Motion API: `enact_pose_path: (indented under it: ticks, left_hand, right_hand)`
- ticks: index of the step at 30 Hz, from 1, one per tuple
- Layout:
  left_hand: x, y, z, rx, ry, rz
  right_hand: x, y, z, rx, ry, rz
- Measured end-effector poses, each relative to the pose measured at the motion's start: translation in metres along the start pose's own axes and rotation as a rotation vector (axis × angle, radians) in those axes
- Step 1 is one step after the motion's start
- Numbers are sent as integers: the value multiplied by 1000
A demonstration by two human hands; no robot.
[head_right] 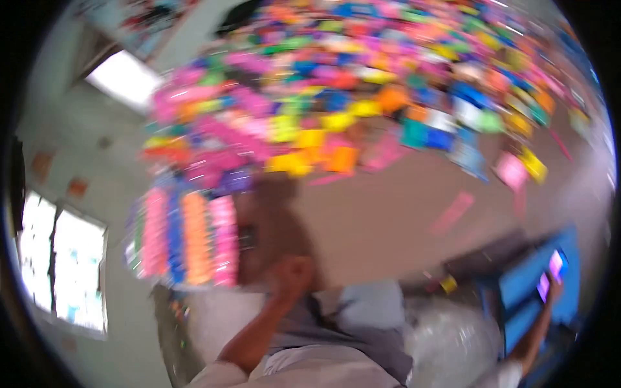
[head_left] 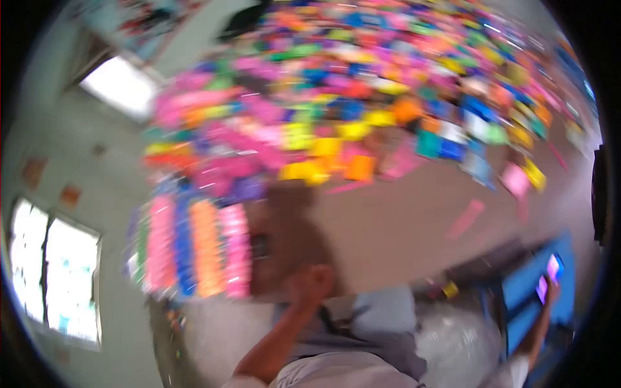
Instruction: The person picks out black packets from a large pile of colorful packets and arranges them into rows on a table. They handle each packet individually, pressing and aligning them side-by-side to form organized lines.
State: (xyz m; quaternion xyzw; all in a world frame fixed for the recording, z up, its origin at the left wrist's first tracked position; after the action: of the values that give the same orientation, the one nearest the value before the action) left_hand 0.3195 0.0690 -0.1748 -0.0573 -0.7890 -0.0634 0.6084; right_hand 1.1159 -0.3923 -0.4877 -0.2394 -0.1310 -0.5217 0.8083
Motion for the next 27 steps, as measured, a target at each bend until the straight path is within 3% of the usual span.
enact_pose_path:
  ticks: [2, 3, 4, 5, 7, 8, 13, 14, 15, 19, 23, 27]
  left_hand:
    - [5, 3, 6, -216, -124, -153]
    - [5, 3, 7, -328, -172, -222]
    - [0, 6, 14, -248, -270, -344]
    - [13, 8, -2, -274, -16, -348]
    - [20, 7, -23, -312, -27, -333]
    - [18, 8, -25, -327, -25, -322]
    - [24, 5, -30, -388, -24, -321]
    - [25, 5, -29, -391, -31, -324]
    - [24, 5, -28, -391, -50, -327]
    - [25, 4, -30, -396, -81, -305]
    - [20, 7, -22, -424, -120, -269]
    - [19, 4, -20, -473, -136, -292]
  right_hand:
    - [8, -21, -19, -60, 187, 101]
    - [6, -35, 7, -50, -36, -65]
    - [5, -54, 35, -79, -277, -235]
    - [4, -77, 67, -142, -487, -395]
    - [-5, -112, 130, -222, -700, -392]
    - [-8, -123, 145, -268, -632, -407]
    - [-25, -165, 147, -52, -635, -826]
    - [-35, -177, 148, -29, -561, -745]
    - [-52, -195, 154, 120, -500, -835]
    - [-130, -294, 210, 482, -379, -656]
    - [-213, -396, 242, 639, -252, -334]
    - [-276, -483, 252, 577, -110, 135]
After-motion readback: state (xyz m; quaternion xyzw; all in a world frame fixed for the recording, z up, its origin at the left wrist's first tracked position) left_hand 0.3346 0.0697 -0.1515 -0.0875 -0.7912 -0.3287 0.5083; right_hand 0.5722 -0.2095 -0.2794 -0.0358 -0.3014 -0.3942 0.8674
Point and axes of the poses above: each hand's wrist, its own y-axis towards the middle knuckle, its own x-axis out of the back of the hand, z = x × y, the point moved 5 cm from there along y, towards the middle knuckle
